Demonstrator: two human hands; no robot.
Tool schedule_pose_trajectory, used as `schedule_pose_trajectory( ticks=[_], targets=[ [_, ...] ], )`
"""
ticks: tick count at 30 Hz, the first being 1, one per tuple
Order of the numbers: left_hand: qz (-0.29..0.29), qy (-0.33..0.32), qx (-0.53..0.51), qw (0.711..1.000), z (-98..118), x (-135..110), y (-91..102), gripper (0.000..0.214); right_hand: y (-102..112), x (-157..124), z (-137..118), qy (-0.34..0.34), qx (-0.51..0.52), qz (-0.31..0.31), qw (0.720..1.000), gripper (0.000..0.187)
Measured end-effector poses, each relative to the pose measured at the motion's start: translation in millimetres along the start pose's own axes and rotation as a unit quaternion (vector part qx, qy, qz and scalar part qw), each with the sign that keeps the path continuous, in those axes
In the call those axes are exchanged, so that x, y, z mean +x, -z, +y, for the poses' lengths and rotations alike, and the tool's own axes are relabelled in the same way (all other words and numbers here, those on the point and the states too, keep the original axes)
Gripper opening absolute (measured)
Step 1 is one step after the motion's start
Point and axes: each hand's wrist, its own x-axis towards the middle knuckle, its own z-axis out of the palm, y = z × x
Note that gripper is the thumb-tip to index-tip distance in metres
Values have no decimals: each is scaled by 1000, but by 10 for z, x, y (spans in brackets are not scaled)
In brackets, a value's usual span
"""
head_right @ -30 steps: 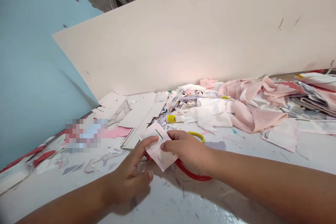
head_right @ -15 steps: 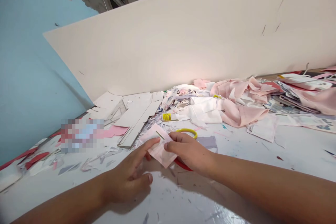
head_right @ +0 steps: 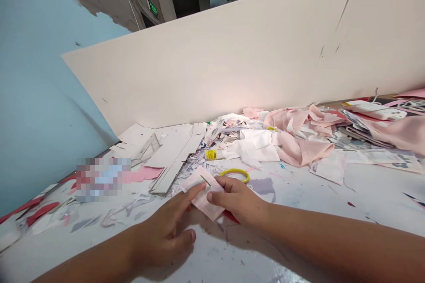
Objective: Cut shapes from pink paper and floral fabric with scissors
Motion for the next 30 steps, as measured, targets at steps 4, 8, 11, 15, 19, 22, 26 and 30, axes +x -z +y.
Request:
schedule_pose_trajectory(
  ticks=[4,8,11,15,19,22,26,30],
  targets=[
    [-15,-10,56,998,27,-6,-3,77,23,4,32,-13,-30,10,999,24],
    [-26,-19,95,995,34,-17,-5,76,43,0,59,7,-53,-13,999,25],
    [-16,-35,111,993,5,-26,-20,77,43,-10,51,6,-78,-19,997,24],
    [4,-61,142,988,-31,-25,-34,80,16,-22,5,12,-88,-29,996,25],
    [11,-74,167,983,-35,-17,-21,86,1,-31,-16,1,-50,-26,998,27],
    [21,-65,180,981,-74,-30,-29,88,18,-26,-6,4,10,-38,999,37],
    [43,-30,178,983,-173,-58,-70,87,42,4,16,-13,9,18,1000,33],
    [46,-7,172,984,-218,-62,-73,81,34,46,-2,18,48,121,991,33]
  ],
)
